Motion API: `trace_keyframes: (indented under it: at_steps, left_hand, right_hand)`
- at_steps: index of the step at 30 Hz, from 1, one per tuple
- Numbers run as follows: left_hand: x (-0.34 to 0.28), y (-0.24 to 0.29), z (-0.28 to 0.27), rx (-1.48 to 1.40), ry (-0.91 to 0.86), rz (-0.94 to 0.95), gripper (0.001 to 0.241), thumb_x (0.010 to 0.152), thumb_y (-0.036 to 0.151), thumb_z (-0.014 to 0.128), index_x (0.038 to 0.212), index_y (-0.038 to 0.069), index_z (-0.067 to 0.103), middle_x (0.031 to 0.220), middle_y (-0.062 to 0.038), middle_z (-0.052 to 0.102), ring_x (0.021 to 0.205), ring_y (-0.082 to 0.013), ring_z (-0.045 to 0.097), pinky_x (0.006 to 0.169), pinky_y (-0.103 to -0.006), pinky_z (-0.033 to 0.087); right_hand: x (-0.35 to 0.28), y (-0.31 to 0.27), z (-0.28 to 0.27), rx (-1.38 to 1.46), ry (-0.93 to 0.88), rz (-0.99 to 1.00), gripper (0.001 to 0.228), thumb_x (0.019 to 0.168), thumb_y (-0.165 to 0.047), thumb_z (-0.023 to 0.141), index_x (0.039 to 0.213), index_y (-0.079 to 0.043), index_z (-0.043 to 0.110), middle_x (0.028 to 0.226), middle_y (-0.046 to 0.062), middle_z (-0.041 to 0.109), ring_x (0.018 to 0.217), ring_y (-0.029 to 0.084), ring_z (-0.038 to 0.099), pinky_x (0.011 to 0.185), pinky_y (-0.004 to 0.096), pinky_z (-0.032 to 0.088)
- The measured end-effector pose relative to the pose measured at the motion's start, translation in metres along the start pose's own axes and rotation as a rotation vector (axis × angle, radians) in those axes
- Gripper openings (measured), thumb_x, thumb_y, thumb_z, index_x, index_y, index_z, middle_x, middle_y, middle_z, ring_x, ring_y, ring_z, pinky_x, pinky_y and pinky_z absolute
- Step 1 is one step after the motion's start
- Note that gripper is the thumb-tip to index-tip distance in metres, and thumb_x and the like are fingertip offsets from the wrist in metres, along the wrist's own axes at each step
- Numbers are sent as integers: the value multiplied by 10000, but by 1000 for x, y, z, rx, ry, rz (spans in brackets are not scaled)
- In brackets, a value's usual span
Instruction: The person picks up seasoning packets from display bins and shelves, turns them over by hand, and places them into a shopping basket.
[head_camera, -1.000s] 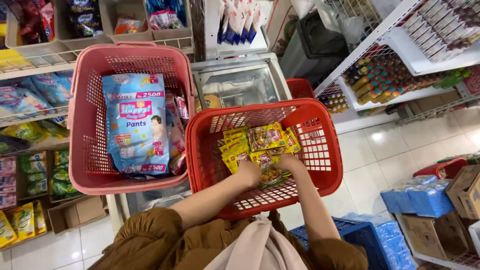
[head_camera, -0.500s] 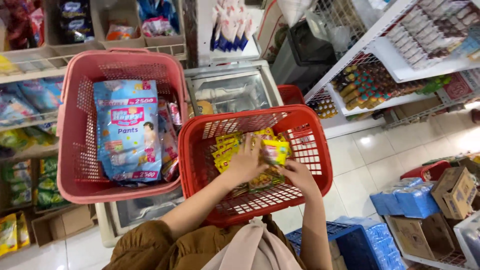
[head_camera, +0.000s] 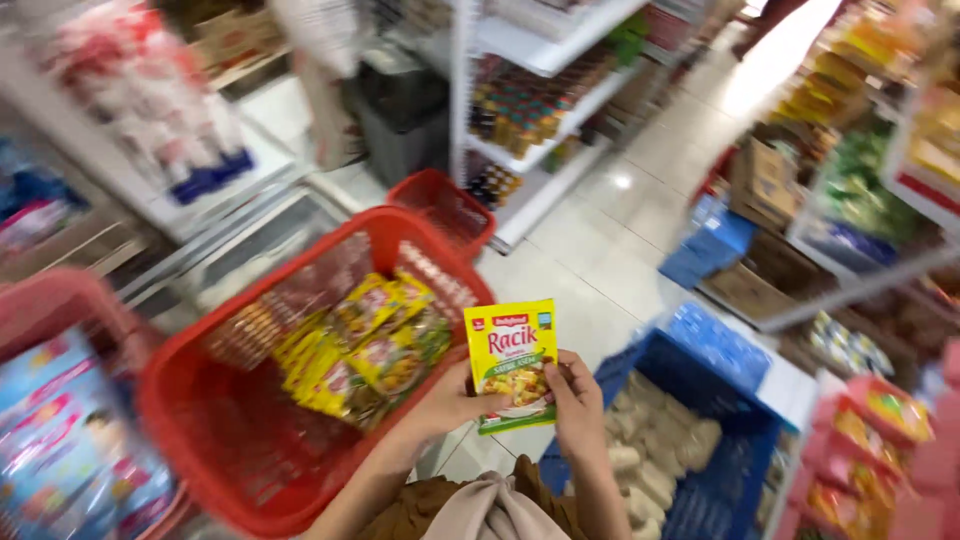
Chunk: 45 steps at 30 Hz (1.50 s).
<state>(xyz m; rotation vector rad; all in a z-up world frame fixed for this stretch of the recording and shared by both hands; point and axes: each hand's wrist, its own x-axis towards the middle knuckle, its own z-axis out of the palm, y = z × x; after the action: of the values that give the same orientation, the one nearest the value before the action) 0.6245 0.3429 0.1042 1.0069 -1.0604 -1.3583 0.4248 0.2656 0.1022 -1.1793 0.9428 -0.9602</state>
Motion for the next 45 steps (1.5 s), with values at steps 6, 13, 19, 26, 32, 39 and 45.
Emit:
trace_keyframes:
  at_steps: [6, 13, 19, 26, 32, 39, 45]
  left_hand:
    - [44, -76, 73, -616, -19, -363, 472, 931, 82, 641, 1377, -33, 538, 1281, -180, 681, 1128, -264, 700, 991, -424, 560]
    - [68, -111, 160, -619, -265, -347, 611, 911, 217, 584, 1472, 77, 386, 1411, -110, 564, 1290, -264, 577, 1096, -480, 461]
    - [86, -119, 237, -881, -393, -696, 647, 1067, 486, 371, 1480, -9, 427, 1407, -181, 607, 1285, -323, 600, 1118, -486, 459]
    - [138, -139, 302, -524, -626, -731, 588, 943, 368, 460, 1510, 247, 361, 1497, -35, 540, 1359, -203, 564, 1138, -445, 453]
    - [214, -193, 352, -659, -546, -1317, 598, 993, 486, 465, 1432, 81, 475, 1368, -160, 600, 1204, -336, 624, 1034, -523, 507]
    - [333, -188, 420, -313, -954, -1086, 696, 739, -4, 563, 1423, 96, 481, 1364, -158, 619, 1216, -289, 660, 1028, -425, 527]
    - [418, -182, 530, 217, -1269, -239, 562, 899, 28, 604, 1446, 87, 493, 1389, -159, 566, 1311, -339, 528, 1094, -403, 440]
  right_hand:
    - [-36, -21, -60, -346, 348, -339, 315, 946, -86, 657, 1245, -28, 577, 1149, 87, 643, 992, 131, 602, 850, 260, 497]
    - [-73, -29, -141, -969, 175, -774, 496, 890, -237, 721, 1348, -109, 580, 1369, 142, 591, 1323, 352, 526, 1140, 543, 330]
    - [-78, -32, -273, -1021, 323, -222, 823, 793, -283, 728, 1523, -26, 447, 1605, 189, 398, 1522, 371, 320, 1236, 555, 160]
    - [-97, -41, -254, -1126, 351, -369, 688, 854, -403, 733, 1469, -149, 559, 1626, 179, 404, 1545, 347, 294, 1251, 581, 89]
    - [-81, -18, -338, -962, 823, 219, 586, 870, -377, 720, 1408, -192, 579, 1608, 144, 391, 1367, 315, 441, 1175, 446, 337]
    - [-84, -12, -380, 223, 1002, 231, 753, 838, -55, 757, 1503, -246, 460, 1428, 62, 555, 1190, 133, 600, 966, 291, 522]
    - [-61, -18, -474, -278, 1521, 383, 334, 835, -178, 792, 1152, -75, 770, 944, 98, 797, 841, 159, 724, 765, 326, 574]
